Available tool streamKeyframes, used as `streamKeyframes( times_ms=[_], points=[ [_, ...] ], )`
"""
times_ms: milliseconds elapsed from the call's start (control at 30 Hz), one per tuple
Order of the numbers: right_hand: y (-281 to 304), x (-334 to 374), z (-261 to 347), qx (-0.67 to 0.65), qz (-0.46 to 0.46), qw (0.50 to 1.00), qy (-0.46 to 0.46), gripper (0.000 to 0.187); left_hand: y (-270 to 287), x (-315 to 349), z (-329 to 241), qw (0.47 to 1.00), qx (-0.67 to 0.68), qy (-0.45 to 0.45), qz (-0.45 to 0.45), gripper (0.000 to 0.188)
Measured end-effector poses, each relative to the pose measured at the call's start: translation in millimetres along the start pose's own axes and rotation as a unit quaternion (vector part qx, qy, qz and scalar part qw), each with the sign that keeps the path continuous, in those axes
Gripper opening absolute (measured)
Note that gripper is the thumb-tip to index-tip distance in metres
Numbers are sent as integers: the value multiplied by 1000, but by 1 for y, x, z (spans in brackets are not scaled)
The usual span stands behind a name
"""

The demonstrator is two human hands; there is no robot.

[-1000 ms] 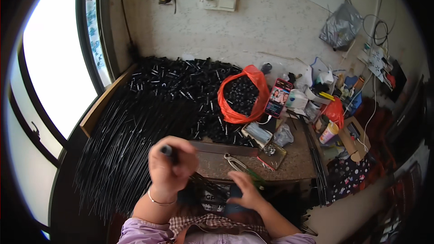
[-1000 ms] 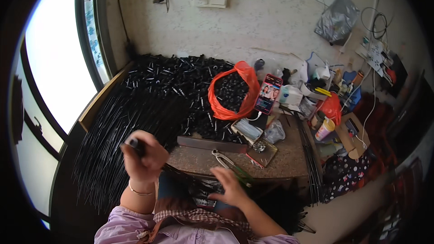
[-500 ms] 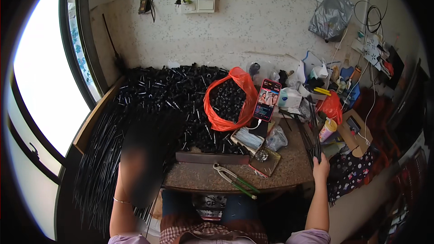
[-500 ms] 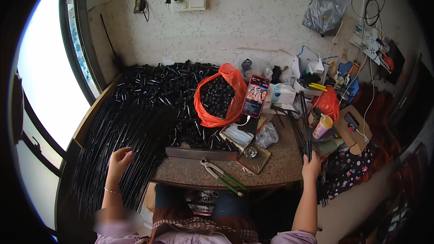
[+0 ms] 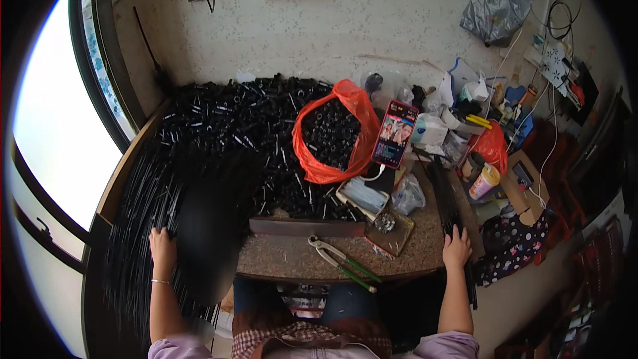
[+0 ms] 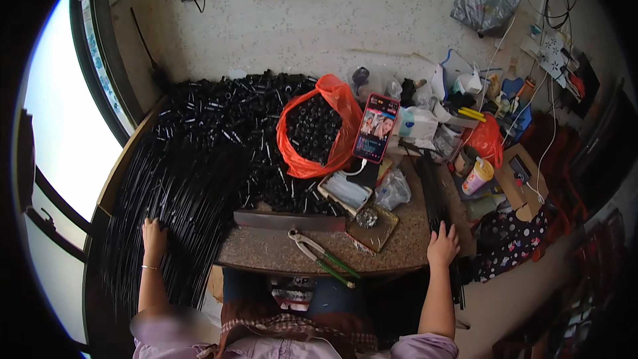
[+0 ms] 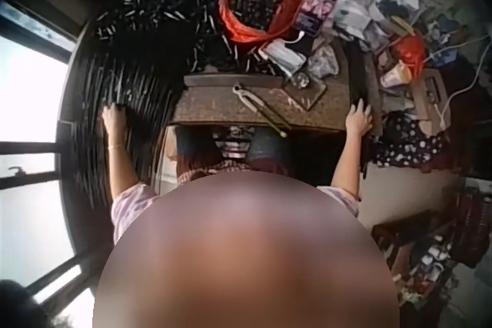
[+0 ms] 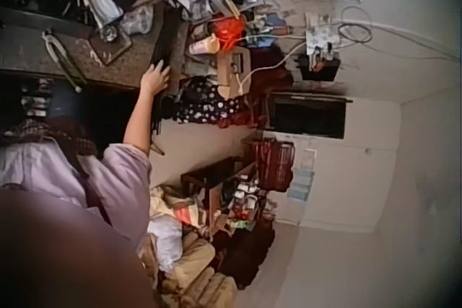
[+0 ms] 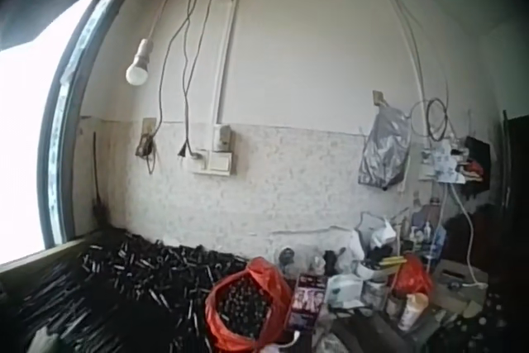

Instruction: Assembling bundles of thin black rods by threading them through connectors and securing them with pliers.

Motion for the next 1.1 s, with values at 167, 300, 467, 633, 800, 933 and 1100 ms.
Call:
streamKeyframes(
  times_ms=[167,300,467,633,800,933,1100],
  points=[
    [19,7,69,-116,-169,952,227,34,-2,-12,-7,998,52,-28,-14,33],
    [-34,16,146,-300,55,917,256,53,-14,-4,9,1000,7,12,1,42],
    [-52,65,192,-232,27,921,312,48,-5,-4,64,995,-14,95,-29,43],
    [-71,105,170,-339,165,837,397,49,-10,2,123,996,36,68,-41,17],
    [-71,151,177,-264,180,872,371,58,-12,13,189,985,135,93,-58,18],
    [-72,167,165,-285,180,876,345,67,-4,20,214,986,33,117,-113,8],
    [-34,191,150,-326,29,869,372,61,-1,35,195,989,43,34,-140,5]
  ],
)
Point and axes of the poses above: each hand's wrist, its own x-axis away from the middle knuckle, its own y-axis out of the back of the hand, z = x × y, the point moved 8 cm from there along -x, towards the middle knuckle, and after that the axes turned 1 degree about y, right-handed, at the moved point
